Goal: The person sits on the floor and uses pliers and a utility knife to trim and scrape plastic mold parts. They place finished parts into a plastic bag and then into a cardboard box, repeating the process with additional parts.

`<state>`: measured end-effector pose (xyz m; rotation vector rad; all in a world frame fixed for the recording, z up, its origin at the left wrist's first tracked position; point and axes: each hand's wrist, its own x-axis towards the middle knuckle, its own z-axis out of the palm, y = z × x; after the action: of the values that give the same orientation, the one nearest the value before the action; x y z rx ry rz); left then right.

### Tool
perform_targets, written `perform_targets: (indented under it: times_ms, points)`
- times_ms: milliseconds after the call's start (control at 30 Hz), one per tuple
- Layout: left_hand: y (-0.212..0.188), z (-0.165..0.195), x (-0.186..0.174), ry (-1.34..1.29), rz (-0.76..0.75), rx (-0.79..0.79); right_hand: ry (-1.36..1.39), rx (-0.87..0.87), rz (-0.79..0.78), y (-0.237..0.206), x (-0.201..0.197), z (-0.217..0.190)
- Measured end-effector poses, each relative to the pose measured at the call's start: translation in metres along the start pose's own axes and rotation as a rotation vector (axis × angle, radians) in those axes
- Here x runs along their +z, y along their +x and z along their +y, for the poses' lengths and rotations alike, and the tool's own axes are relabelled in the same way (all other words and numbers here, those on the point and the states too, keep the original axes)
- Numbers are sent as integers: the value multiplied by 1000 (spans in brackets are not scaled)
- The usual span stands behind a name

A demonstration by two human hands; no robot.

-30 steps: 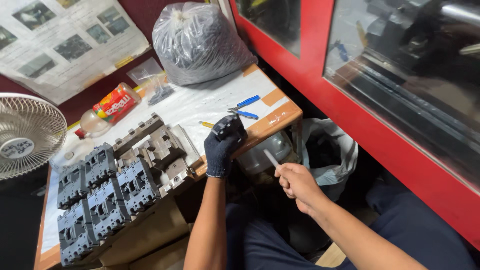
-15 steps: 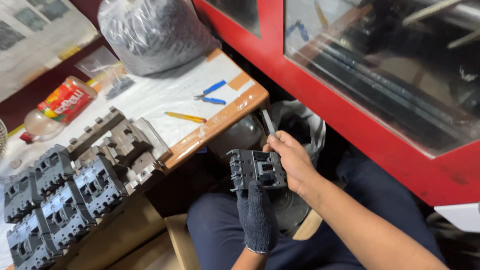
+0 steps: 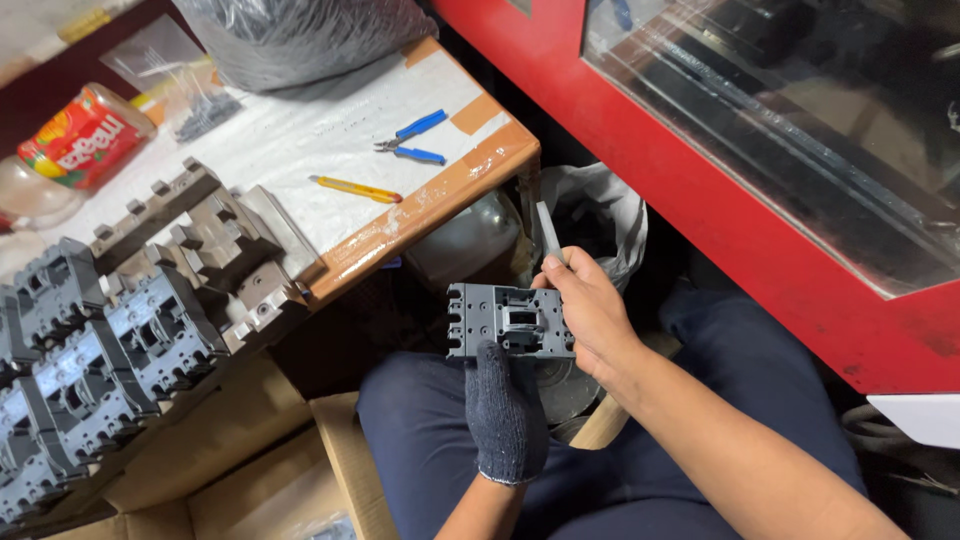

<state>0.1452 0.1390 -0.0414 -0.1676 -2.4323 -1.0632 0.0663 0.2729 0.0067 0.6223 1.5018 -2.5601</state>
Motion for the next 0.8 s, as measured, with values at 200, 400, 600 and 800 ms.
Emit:
perform_targets:
  times_ms: [200,400,600,800]
  points:
    - [16,14,-4,-891,-42,-567,-18,9,26,5,-4,11]
    - [102,-5,-41,-970,-30,-230,-185,-140,-56,13,8,13]
    - [224,-81,-68,-730,-56,-197,-129,-135,-193,19,20,6]
    - [246,-125,-48,-919,-201,-237,-166,-2,-275,40,32,19]
